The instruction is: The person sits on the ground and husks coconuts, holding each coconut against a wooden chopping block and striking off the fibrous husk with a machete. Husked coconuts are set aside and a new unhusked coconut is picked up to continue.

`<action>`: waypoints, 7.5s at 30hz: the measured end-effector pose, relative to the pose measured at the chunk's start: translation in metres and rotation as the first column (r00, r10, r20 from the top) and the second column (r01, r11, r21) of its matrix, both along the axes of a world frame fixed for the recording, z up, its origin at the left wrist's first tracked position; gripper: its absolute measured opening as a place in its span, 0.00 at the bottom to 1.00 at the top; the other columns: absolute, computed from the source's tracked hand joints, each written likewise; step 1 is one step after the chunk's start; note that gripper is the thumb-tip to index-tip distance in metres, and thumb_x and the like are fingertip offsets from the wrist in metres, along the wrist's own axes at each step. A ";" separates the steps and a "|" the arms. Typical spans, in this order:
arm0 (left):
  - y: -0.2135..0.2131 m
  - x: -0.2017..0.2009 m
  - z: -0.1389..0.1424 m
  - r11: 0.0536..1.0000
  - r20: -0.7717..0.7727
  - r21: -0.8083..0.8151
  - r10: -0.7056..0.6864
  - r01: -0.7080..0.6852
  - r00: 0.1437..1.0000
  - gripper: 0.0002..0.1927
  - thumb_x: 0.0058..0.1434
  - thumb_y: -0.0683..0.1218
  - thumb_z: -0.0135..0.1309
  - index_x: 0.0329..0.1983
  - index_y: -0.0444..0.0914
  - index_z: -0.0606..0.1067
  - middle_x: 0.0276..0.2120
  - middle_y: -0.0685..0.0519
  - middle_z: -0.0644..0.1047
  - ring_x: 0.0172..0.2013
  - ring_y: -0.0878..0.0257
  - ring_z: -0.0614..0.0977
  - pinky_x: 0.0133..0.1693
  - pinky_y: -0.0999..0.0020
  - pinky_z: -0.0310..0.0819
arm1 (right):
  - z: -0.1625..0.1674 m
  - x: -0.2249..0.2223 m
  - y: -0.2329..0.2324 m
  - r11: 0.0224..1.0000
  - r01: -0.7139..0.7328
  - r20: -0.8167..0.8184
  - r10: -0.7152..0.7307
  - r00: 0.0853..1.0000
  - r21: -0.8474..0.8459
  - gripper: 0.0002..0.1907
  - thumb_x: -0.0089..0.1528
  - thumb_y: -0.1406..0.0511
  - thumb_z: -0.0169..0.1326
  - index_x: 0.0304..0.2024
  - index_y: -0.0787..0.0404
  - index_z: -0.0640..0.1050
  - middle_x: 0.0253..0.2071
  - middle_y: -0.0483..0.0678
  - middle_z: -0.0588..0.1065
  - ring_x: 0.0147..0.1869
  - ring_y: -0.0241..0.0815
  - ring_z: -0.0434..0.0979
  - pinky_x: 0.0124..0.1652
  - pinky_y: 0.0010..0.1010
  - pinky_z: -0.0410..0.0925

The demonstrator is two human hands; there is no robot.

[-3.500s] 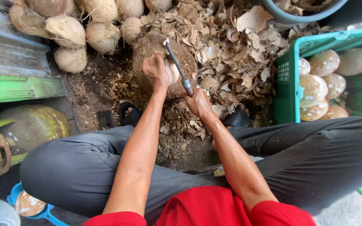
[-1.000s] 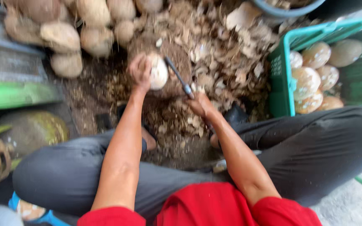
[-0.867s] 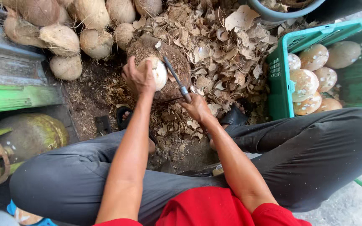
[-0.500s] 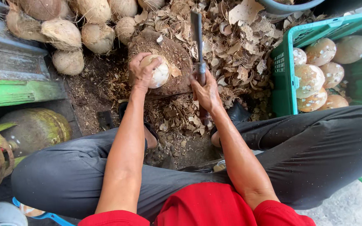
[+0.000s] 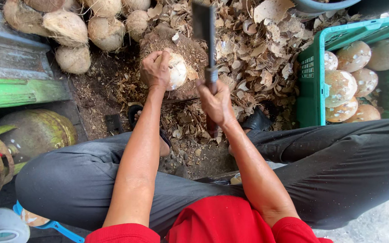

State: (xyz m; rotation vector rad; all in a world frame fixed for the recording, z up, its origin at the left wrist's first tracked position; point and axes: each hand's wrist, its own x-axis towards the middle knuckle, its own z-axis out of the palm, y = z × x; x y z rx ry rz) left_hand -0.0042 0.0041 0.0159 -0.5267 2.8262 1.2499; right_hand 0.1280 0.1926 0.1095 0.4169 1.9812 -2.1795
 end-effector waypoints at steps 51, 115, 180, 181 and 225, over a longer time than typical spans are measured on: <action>0.013 0.007 0.017 0.997 0.111 -0.050 -0.054 0.060 0.992 0.25 0.66 0.64 0.45 0.25 0.43 0.76 0.21 0.54 0.74 0.22 0.63 0.70 0.24 0.64 0.58 | -0.008 -0.007 -0.008 0.880 -0.254 0.313 0.129 0.941 0.401 0.16 0.67 0.57 0.55 0.31 0.62 0.76 0.20 0.43 0.68 0.20 0.36 0.63 0.23 0.36 0.62; 0.022 0.015 0.023 0.989 0.054 -0.121 0.087 -0.080 0.995 0.18 0.66 0.61 0.46 0.34 0.44 0.76 0.28 0.55 0.75 0.24 0.61 0.73 0.26 0.62 0.64 | -0.007 -0.001 0.004 0.975 -0.014 0.100 -0.008 0.995 0.220 0.16 0.67 0.57 0.53 0.26 0.53 0.69 0.19 0.39 0.69 0.18 0.30 0.64 0.18 0.27 0.64; 0.012 0.024 0.009 0.980 -0.224 -0.165 0.071 -0.110 0.972 0.27 0.62 0.72 0.51 0.47 0.48 0.77 0.42 0.53 0.80 0.43 0.57 0.79 0.41 0.55 0.71 | -0.014 -0.005 -0.006 0.997 -0.024 0.172 0.012 0.985 0.068 0.14 0.66 0.60 0.52 0.27 0.57 0.70 0.19 0.42 0.67 0.16 0.32 0.63 0.17 0.31 0.64; 0.013 0.025 0.006 0.976 -0.234 -0.181 0.074 -0.118 0.969 0.27 0.63 0.72 0.51 0.46 0.48 0.77 0.42 0.53 0.79 0.43 0.57 0.79 0.42 0.55 0.72 | -0.015 -0.004 -0.007 0.999 0.043 0.072 -0.044 0.996 0.022 0.14 0.65 0.61 0.53 0.26 0.58 0.70 0.18 0.41 0.68 0.16 0.32 0.64 0.17 0.31 0.64; 0.020 0.015 0.018 0.996 -0.015 -0.071 0.058 -0.059 0.998 0.32 0.62 0.75 0.41 0.50 0.50 0.78 0.48 0.53 0.80 0.29 0.63 0.80 0.23 0.67 0.68 | -0.016 -0.005 -0.018 0.908 -0.267 0.339 0.151 0.928 0.324 0.18 0.65 0.55 0.55 0.29 0.62 0.74 0.20 0.47 0.71 0.21 0.38 0.68 0.25 0.36 0.65</action>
